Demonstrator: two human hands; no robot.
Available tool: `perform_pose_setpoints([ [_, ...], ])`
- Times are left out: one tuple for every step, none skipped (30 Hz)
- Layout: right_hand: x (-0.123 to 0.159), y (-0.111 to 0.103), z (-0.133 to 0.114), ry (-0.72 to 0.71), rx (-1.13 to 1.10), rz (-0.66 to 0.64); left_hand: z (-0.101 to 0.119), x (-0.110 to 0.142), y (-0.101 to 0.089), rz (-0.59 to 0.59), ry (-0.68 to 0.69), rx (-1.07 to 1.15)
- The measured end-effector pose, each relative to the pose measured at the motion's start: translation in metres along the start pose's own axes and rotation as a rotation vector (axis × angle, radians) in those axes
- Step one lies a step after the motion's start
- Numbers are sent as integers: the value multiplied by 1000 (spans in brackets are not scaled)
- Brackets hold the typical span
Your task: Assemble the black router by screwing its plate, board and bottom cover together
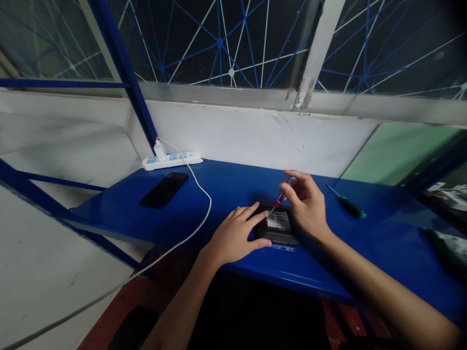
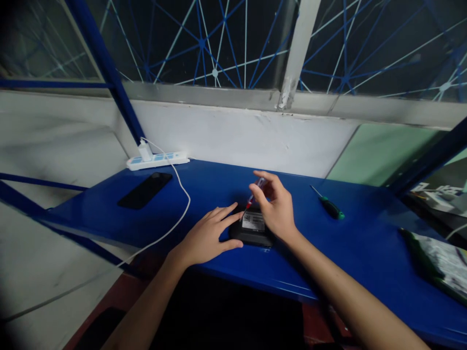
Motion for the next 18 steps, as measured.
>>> perform_pose_setpoints([
  [0,1,0,-5,5,4,1,0,0,0,2,1],
  [0,2,1,-7,16,6,1,0,0,-2,4,3],
  [1,2,2,-5,29,8,2,1,0,-5,6,4],
  [2,3,3,1,41,9,2,1,0,-7,5,7],
  [3,2,5,9,51,12,1,1,0,-10,1,9],
  [4,2,7,17,55,14,1,1,0,-11,-3,12],
  [5,1,8,25,55,15,0,1,0,-12,-7,16],
  [5,1,9,32,52,17,0,1,1,-10,-9,20],
  [6,1,10,39,47,15,-1,1,1,-7,-10,24],
  [6,1,11,44,41,12,-1,1,1,-4,-9,28],
  [6,1,11,46,37,9,-2,1,2,-2,-8,31],
  [6,2,11,47,35,5,-2,1,2,-2,-8,33],
  [6,2,11,44,38,4,-2,1,2,-2,-7,33],
  [7,3,10,41,43,-1,-2,1,2,-3,-8,33],
  [8,4,10,41,46,-10,-2,1,3,-5,-8,32],
  [9,5,10,42,45,-23,-3,1,3,-6,-8,29],
  [10,7,10,48,41,-39,-2,1,2,-7,-9,26],
  [11,9,11,54,37,-52,-2,1,2,-7,-9,23],
])
Point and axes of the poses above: each hand's wrist, its own x-axis away from the middle knuckle, its own y-axis out of the palm, z = x × y, the point moved 10 cm from there along -x, towards the middle knuckle, and after that the axes turned 2 degrees about x, right-handed, at the moved point
